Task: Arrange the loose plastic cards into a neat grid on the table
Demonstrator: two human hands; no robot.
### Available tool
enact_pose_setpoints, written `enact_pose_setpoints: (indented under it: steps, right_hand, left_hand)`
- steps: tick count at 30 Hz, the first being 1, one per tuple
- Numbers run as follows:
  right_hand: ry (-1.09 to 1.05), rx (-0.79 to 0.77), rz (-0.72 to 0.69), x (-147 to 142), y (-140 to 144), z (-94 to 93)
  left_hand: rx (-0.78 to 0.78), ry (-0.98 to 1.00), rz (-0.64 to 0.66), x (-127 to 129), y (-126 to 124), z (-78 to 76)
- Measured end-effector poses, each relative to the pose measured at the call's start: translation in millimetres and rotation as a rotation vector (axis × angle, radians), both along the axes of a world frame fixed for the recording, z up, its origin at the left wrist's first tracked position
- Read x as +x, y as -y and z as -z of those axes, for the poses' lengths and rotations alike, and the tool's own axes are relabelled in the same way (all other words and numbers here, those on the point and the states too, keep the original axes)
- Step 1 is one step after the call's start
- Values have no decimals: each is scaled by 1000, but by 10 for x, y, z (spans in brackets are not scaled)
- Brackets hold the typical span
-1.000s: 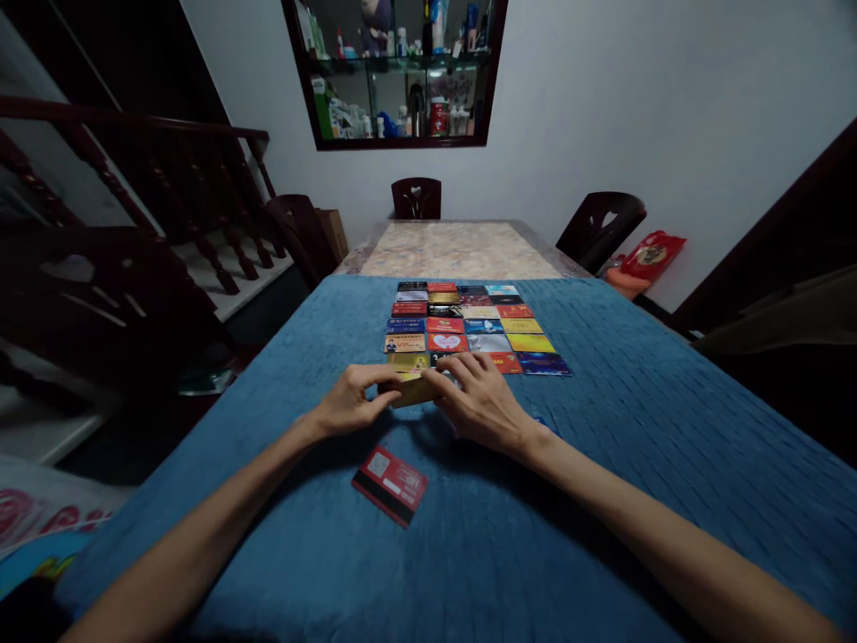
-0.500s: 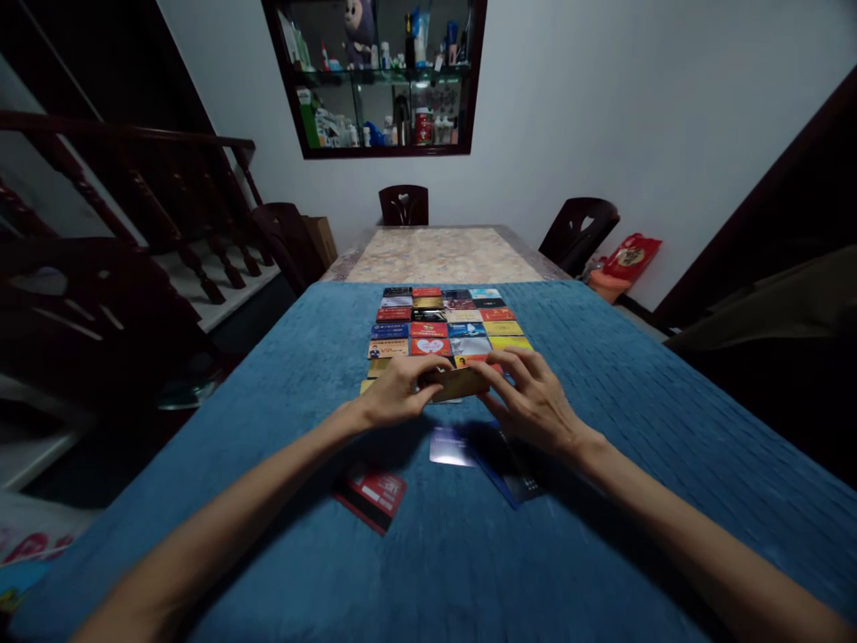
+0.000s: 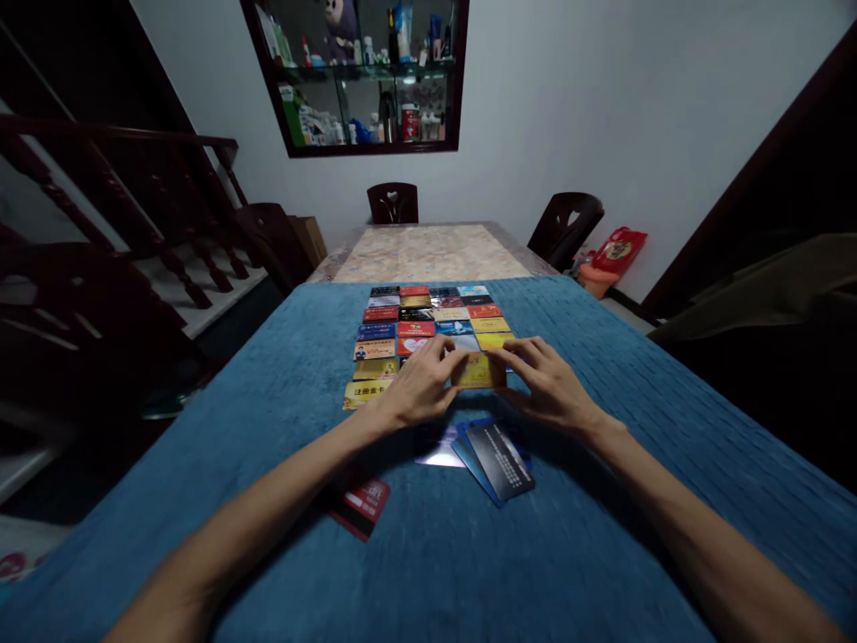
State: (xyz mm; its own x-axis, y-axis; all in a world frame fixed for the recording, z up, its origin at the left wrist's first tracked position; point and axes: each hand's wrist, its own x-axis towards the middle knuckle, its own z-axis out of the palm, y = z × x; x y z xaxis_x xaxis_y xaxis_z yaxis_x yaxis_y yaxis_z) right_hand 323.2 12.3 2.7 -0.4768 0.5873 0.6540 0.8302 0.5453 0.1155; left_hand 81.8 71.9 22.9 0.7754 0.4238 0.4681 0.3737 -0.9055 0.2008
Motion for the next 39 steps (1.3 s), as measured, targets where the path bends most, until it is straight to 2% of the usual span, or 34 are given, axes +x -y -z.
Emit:
enact_pose_setpoints:
  steps: [8, 14, 26, 39]
  right_hand:
    - [-13, -269, -66, 152, -85, 124]
    - [-66, -372, -64, 168, -109, 200]
    - [-74, -431, -66, 109, -122, 255]
    - [-56, -403, -38, 100, -130, 293]
  left_hand:
    - [-49, -136, -46, 65, -24, 161]
    - [-111, -178, -105, 80, -22, 226]
    - [-154, -234, -103, 45, -33, 232]
    - [-118, -257, -128, 59, -2, 233]
